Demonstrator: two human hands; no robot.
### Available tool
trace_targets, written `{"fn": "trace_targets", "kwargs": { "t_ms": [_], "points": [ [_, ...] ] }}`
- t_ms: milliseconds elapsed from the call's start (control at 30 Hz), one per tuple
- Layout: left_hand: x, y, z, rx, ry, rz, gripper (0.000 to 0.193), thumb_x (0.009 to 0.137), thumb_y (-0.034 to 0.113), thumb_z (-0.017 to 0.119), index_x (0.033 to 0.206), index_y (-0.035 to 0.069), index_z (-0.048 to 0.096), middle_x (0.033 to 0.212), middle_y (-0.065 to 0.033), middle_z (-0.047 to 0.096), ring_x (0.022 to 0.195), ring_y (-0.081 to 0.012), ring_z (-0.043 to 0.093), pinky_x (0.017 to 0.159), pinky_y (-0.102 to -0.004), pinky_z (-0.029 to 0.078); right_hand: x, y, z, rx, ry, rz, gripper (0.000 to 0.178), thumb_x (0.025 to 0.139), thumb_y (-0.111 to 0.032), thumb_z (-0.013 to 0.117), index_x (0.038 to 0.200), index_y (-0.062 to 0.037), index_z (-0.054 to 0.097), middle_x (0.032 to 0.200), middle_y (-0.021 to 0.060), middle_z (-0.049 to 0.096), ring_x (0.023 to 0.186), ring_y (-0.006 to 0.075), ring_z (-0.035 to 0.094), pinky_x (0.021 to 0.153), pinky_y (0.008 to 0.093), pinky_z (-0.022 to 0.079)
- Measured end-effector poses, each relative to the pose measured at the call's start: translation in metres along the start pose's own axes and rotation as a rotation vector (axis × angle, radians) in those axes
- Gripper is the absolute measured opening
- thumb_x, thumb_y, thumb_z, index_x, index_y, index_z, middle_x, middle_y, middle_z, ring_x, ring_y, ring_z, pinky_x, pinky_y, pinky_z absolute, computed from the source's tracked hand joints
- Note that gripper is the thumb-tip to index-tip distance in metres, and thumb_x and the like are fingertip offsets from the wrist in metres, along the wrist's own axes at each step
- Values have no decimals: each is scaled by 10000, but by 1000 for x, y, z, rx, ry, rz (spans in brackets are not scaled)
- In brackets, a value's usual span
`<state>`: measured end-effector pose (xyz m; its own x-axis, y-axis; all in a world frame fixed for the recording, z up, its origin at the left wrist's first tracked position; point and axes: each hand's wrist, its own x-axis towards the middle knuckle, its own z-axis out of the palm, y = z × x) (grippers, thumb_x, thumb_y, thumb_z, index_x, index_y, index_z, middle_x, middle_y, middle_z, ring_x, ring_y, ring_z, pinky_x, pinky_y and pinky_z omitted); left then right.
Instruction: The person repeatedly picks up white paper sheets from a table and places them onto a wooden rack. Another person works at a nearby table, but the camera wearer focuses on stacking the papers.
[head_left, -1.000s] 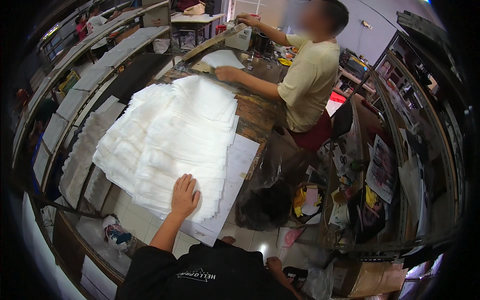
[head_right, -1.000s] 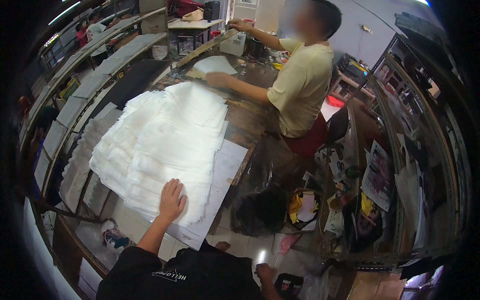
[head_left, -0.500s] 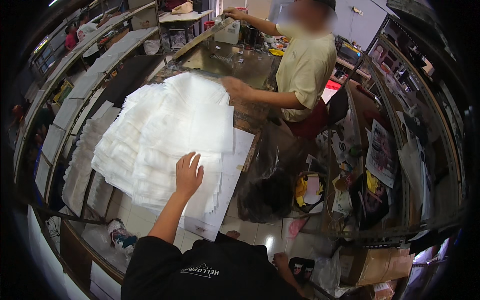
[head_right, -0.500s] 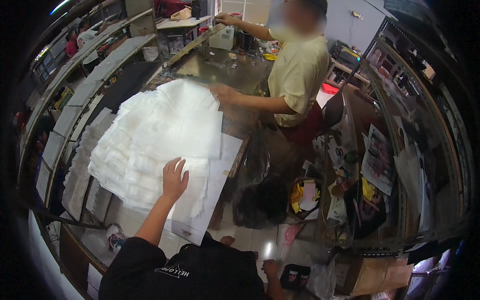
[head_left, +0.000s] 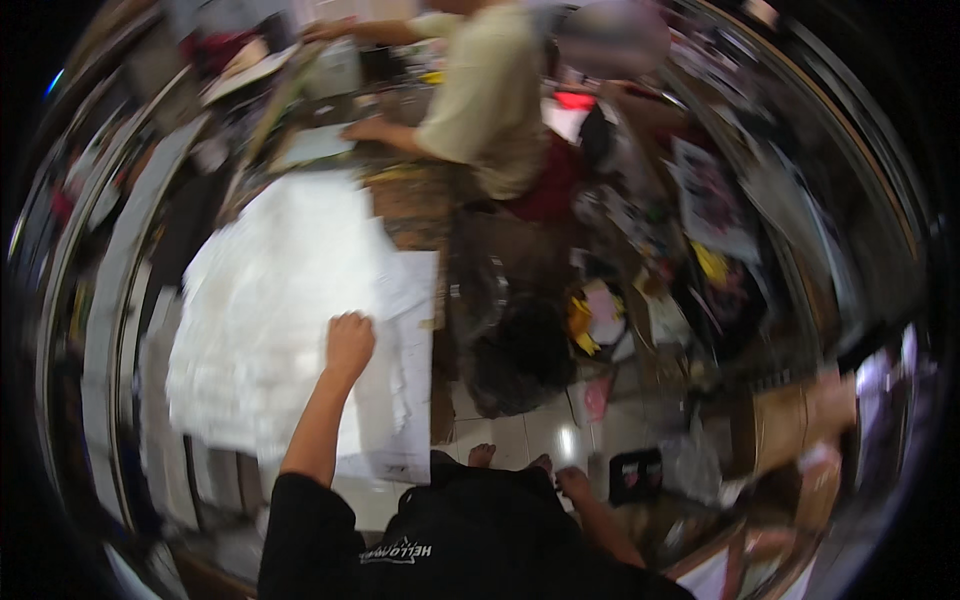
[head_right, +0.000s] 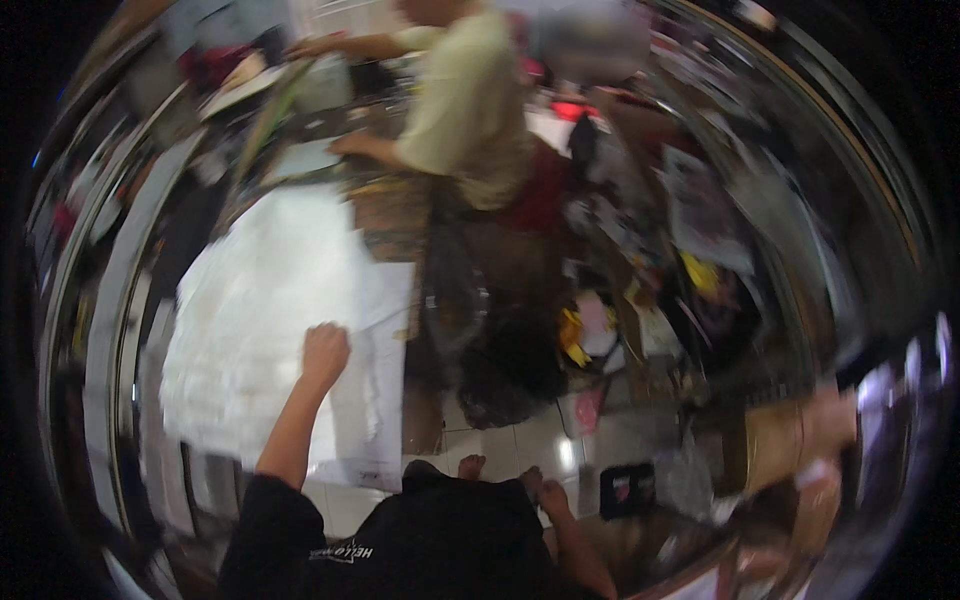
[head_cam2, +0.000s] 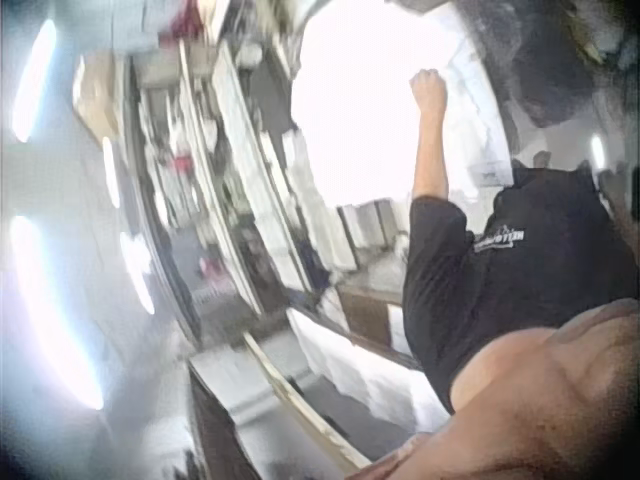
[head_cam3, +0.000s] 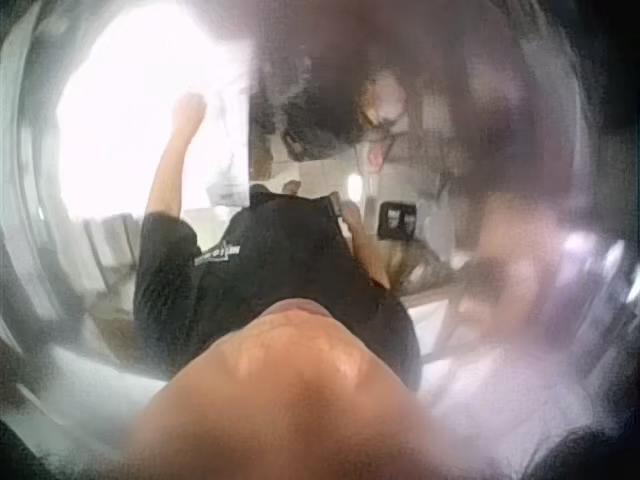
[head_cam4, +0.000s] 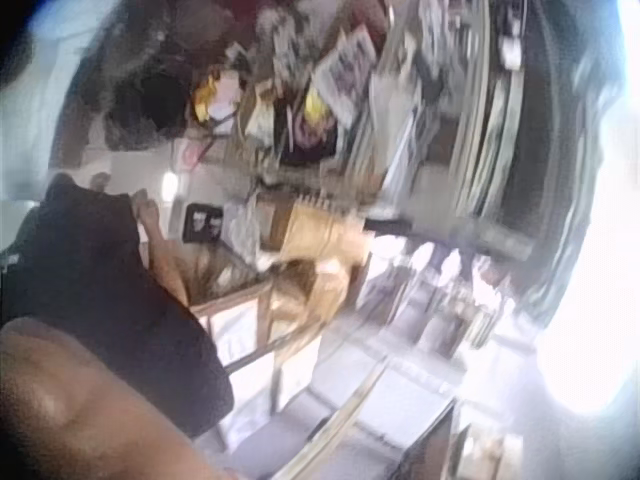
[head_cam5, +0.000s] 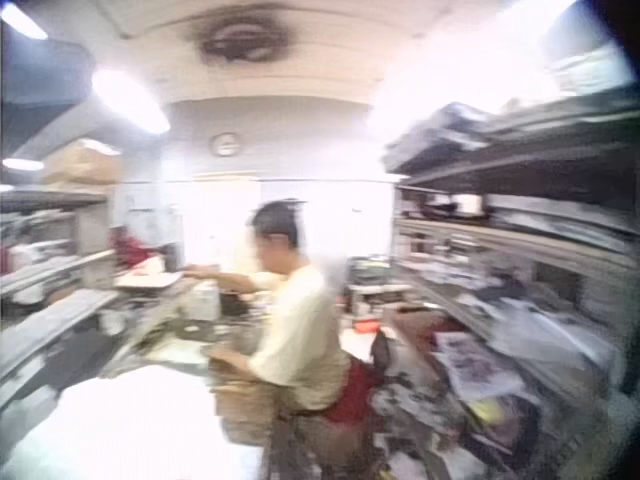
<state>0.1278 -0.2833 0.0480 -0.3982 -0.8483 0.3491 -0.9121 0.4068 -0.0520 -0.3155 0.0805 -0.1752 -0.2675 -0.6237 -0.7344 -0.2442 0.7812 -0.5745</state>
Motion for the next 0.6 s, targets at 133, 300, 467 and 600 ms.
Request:
{"fn": "trace_targets", "kwargs": {
  "t_ms": [133,300,467,600],
  "points": [
    [3,58,-6,-188,-27,136,64,816,128,606,791,75,581,750,-127,583,716,-336,579,647,-474,435,3,-60,24,375,-36,-221,200,931,-222,578,952,-38,652,748,15,593,670,111,559,593,270,463],
    [-17,194,1,-520,-170,333,25,874,87,583,876,64,593,793,-154,608,655,-383,623,570,-479,512,-78,-219,-1,611,-158,-357,377,954,-384,616,1146,-65,556,978,28,614,777,133,624,620,285,500],
    [-43,307,10,-696,-321,597,35,872,77,587,883,45,583,804,-154,603,681,-377,630,579,-477,517,-71,-194,-9,584,280,-367,375,906,-383,641,1009,-23,609,875,95,668,757,229,663,683,383,525],
    [-64,355,2,-719,-450,797,54,875,90,590,882,38,575,812,-156,598,690,-372,631,583,-469,517,-90,-140,-23,573,487,-212,285,871,-272,638,935,5,644,870,161,684,790,259,675,708,391,520]
  ]
}}
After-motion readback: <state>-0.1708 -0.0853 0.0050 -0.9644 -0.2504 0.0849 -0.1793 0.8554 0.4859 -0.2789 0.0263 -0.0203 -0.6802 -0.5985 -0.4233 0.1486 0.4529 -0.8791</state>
